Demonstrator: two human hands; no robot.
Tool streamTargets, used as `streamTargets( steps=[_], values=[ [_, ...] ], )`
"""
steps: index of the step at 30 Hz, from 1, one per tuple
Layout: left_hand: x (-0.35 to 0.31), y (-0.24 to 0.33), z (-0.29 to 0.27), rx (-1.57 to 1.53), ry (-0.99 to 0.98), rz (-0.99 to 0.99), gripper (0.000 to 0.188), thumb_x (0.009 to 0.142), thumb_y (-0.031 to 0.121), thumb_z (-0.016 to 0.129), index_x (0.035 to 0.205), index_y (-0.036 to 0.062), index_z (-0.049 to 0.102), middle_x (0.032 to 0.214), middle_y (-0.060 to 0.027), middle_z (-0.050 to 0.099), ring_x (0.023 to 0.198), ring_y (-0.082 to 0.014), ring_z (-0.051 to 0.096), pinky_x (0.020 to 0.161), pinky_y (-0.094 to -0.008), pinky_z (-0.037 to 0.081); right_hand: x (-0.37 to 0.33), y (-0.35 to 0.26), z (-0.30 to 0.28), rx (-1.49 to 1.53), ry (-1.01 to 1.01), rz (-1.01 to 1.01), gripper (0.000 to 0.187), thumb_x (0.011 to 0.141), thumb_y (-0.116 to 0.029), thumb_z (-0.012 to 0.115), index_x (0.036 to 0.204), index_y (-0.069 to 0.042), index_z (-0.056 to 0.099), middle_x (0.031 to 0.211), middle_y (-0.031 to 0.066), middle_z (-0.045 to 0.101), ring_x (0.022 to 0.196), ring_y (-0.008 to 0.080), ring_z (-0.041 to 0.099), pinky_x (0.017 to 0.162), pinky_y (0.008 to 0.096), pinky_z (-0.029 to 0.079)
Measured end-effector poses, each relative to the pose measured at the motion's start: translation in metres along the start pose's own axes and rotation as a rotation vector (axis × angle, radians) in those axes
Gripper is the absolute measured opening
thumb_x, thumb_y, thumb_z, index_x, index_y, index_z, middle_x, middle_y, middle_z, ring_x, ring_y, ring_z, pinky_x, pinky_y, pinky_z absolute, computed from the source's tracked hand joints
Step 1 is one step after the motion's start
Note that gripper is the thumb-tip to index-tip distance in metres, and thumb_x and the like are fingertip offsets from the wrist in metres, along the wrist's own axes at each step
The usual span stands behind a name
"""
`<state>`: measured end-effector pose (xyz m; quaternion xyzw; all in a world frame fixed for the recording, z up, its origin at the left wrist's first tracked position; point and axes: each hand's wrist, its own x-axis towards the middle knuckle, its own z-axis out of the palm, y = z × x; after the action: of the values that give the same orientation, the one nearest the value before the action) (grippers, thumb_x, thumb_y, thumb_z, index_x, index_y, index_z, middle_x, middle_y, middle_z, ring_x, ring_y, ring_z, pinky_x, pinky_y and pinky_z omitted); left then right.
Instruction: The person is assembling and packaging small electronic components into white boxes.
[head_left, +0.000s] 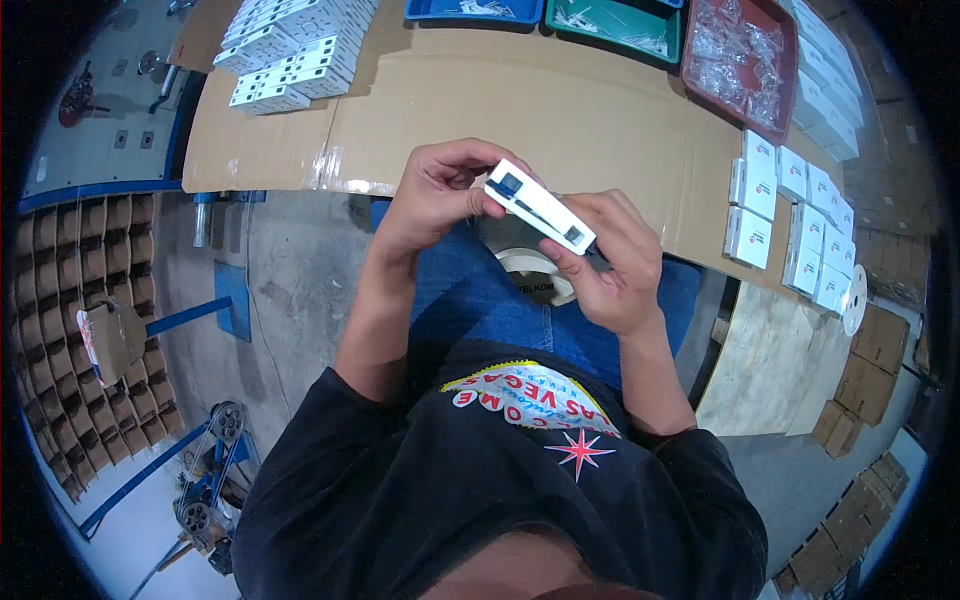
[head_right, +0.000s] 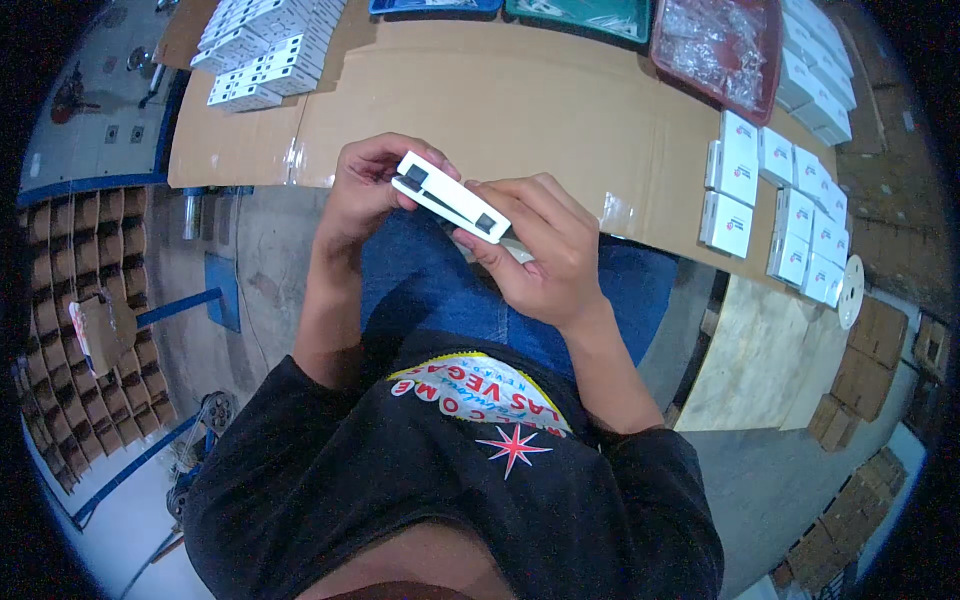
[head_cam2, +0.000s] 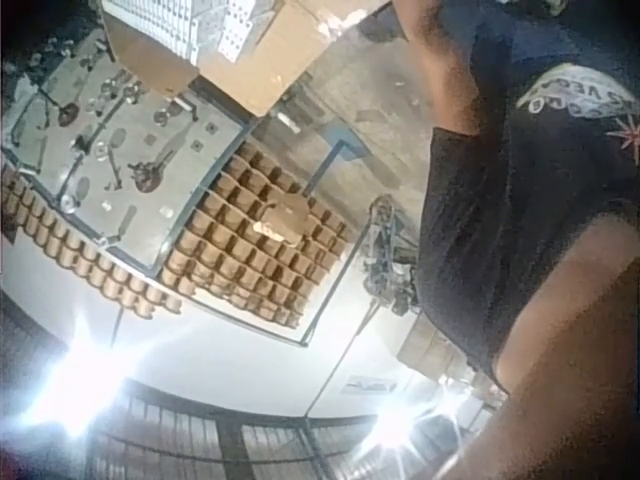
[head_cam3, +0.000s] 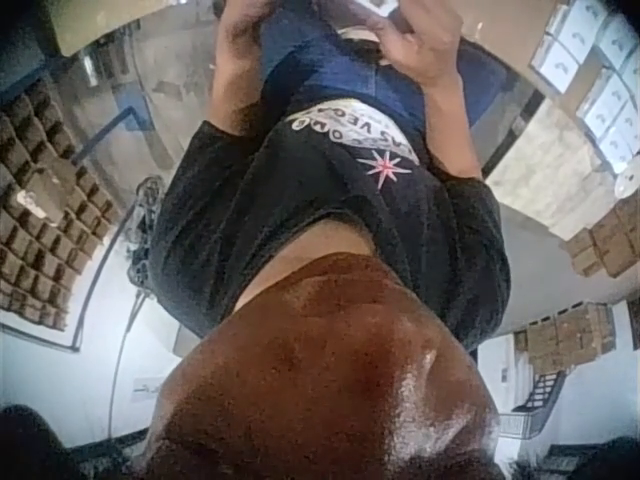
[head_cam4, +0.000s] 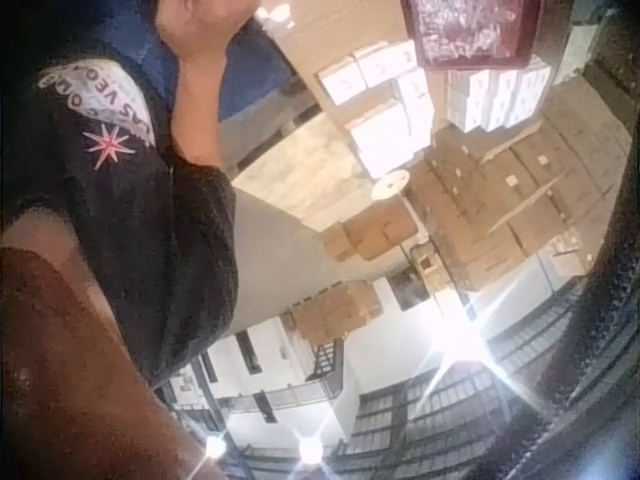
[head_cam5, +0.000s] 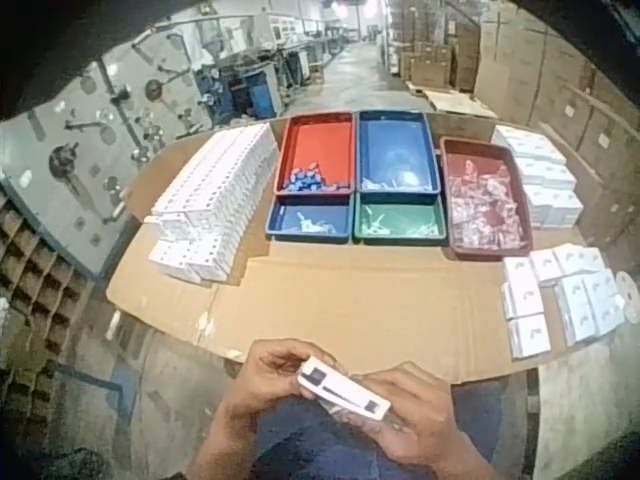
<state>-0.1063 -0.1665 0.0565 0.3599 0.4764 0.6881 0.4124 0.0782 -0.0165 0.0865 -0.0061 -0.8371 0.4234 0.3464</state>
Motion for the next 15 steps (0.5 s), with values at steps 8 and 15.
streamTargets(
  steps=[8, 15],
  values=[
    [0.000, -0.006, 0.005, -0.065, -0.009, 0.074, 0.042, 0.077, 0.003, 0.085, 0.115, -0.0008, 0.071, 0.111, -0.0117, 0.075, 0.106, -0.0194, 0.069, 0.096, -0.0340, 0.055, 0.000, 0.002, -0.006, -0.016, -0.020, -0.002, 0.035, 0.078, -0.020, 0.084, 0.103, 0.002, 0.074, 0.099, 0.0136, 0.074, 0.083, 0.0285, 0.069, 0.070, 0.0354, 0.054],
    [-0.002, -0.002, 0.013, -0.050, 0.020, 0.079, 0.040, 0.076, 0.003, 0.085, 0.114, -0.0008, 0.072, 0.111, -0.0119, 0.075, 0.106, -0.0197, 0.068, 0.098, -0.0346, 0.054, -0.001, 0.004, -0.009, -0.001, -0.022, 0.008, 0.034, 0.079, -0.020, 0.083, 0.103, 0.002, 0.073, 0.102, 0.0141, 0.074, 0.084, 0.0286, 0.069, 0.071, 0.0352, 0.054]
  ],
)
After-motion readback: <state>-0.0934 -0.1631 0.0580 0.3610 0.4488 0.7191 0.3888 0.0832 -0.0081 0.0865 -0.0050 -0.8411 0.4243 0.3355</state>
